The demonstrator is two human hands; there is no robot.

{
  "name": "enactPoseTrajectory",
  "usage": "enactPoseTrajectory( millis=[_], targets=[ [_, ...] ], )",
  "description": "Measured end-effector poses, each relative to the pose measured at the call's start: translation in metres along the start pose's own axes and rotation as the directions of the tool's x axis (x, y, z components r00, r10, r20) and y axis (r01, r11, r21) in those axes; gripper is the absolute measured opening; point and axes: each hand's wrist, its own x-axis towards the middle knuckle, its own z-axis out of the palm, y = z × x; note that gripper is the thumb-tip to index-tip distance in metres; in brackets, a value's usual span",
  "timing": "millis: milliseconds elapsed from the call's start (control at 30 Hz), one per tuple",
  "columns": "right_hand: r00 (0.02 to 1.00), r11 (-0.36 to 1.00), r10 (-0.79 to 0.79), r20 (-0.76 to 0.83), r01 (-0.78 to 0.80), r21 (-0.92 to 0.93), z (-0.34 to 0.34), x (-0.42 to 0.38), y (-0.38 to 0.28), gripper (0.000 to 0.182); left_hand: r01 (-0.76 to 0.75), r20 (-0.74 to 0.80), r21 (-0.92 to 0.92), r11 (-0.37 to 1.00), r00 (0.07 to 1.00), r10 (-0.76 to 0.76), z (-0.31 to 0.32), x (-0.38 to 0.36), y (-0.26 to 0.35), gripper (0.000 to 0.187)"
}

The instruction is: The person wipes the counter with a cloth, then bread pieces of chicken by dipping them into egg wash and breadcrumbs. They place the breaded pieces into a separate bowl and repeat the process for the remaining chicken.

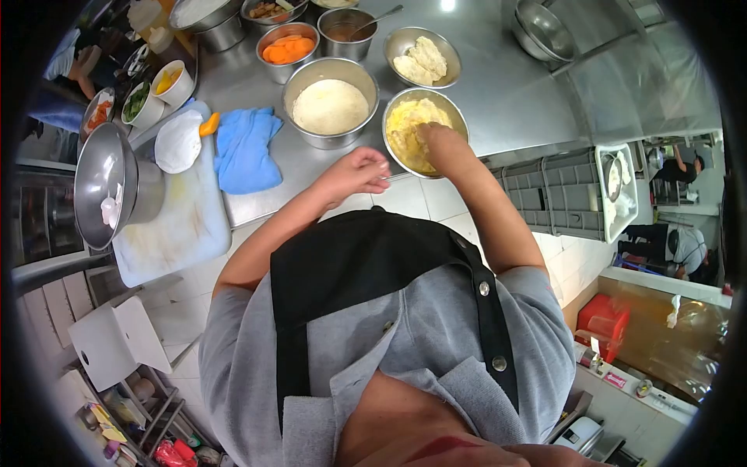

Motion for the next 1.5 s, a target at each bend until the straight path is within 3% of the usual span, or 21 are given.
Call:
enactPoseTrajectory(
  millis=[67,200,300,433,467,567,633,700,733,833,967,1033,1067,1133,1167,1200,1300,1333,1433,1500],
  targets=[
    [1.0,0.998,-0.011,0.013,0.01,0.062,-0.001,0.008,0.003,0.027,-0.036,0.009,0.0,0.999,0.999,0.036,0.014,0.01,0.001,0.023],
    [0.998,0.902,0.042,-0.052,-0.016,0.432,-0.025,0.017,0.008,0.043,-0.067,0.0,-0.007,0.998,0.998,0.067,0.018,0.018,0.003,0.016],
    [0.978,0.53,0.17,0.119,-0.193,0.826,-0.043,0.012,0.018,0.046,-0.074,-0.017,0.002,0.997,0.997,0.074,0.015,0.018,0.0,0.02],
    [0.986,0.051,0.141,0.086,-0.093,0.994,-0.063,0.002,0.035,0.039,-0.077,0.004,0.122,0.99,0.997,0.078,0.003,0.006,-0.001,0.027],
    [0.983,0.023,0.168,0.079,-0.084,0.996,-0.066,0.0,0.039,0.04,-0.054,0.033,0.211,0.976,0.998,0.048,-0.005,-0.002,-0.001,0.027],
    [1.0,-0.022,0.01,-0.006,0.006,1.0,-0.09,-0.004,0.041,0.042,0.008,0.037,0.427,0.904,0.999,-0.026,-0.035,-0.033,0.003,0.026],
    [0.999,-0.001,-0.006,-0.035,0.035,0.999,-0.107,-0.002,0.035,0.039,0.065,-0.052,0.497,0.866,0.998,-0.045,-0.052,-0.064,0.014,0.024],
    [0.995,-0.024,-0.058,-0.075,0.074,0.997,-0.124,0.002,0.027,0.032,0.03,-0.202,0.501,0.865,0.976,0.083,-0.077,-0.086,0.017,0.022],
    [0.997,0.055,-0.028,-0.074,0.076,0.996,-0.132,0.007,0.021,0.034,0.013,-0.273,0.507,0.862,0.951,0.147,-0.09,-0.095,0.018,0.021],
    [0.977,0.122,-0.124,-0.176,0.191,0.974,-0.149,0.023,-0.006,0.036,0.024,-0.492,0.706,0.708,0.736,0.466,-0.122,-0.109,0.02,0.019],
    [0.945,0.442,-0.087,-0.316,0.321,0.838,-0.142,0.057,-0.06,0.038,-0.023,-0.567,0.724,0.689,0.549,0.614,-0.148,-0.102,0.014,0.016],
    [0.94,0.695,-0.146,-0.31,0.32,0.644,-0.137,0.064,-0.092,0.038,-0.027,-0.588,0.726,0.687,0.494,0.641,-0.152,-0.096,0.007,0.015],
    [0.946,0.785,-0.171,-0.276,0.3,0.543,-0.133,0.068,-0.107,0.038,0.032,-0.57,0.766,0.642,0.495,0.656,-0.151,-0.096,0.005,0.014],
    [0.854,0.831,-0.396,-0.337,0.49,0.264,-0.077,0.097,-0.11,0.038,0.15,-0.534,0.828,0.54,0.504,0.679,-0.144,-0.093,0.002,0.014],
    [0.881,0.846,-0.451,-0.14,0.473,0.247,-0.058,0.102,-0.111,0.042,0.149,-0.514,0.847,0.511,0.479,0.712,-0.141,-0.092,0.001,0.013],
    [0.912,0.921,-0.359,0.199,0.312,0.232,-0.05,0.107,-0.118,0.045,0.149,-0.492,0.864,0.481,0.455,0.742,-0.137,-0.093,0.0,0.013],
    [0.87,0.912,-0.391,0.3,0.324,0.25,-0.03,0.126,-0.114,0.045,0.129,-0.447,0.891,0.436,0.422,0.789,-0.134,-0.093,0.002,0.012],
    [0.88,0.894,-0.388,0.274,0.287,0.344,-0.03,0.132,-0.11,0.042,0.119,-0.44,0.894,0.432,0.416,0.796,-0.132,-0.093,0.003,0.012],
    [0.906,0.858,-0.418,0.067,0.369,0.358,-0.053,0.13,-0.107,0.041,-0.103,-0.546,0.743,0.661,0.476,0.689,-0.12,-0.08,0.015,0.017],
    [0.915,0.835,-0.403,-0.029,0.38,0.397,-0.071,0.122,-0.111,0.04,-0.237,-0.6,0.528,0.816,0.575,0.556,-0.107,-0.067,0.029,0.024]
  ],
)
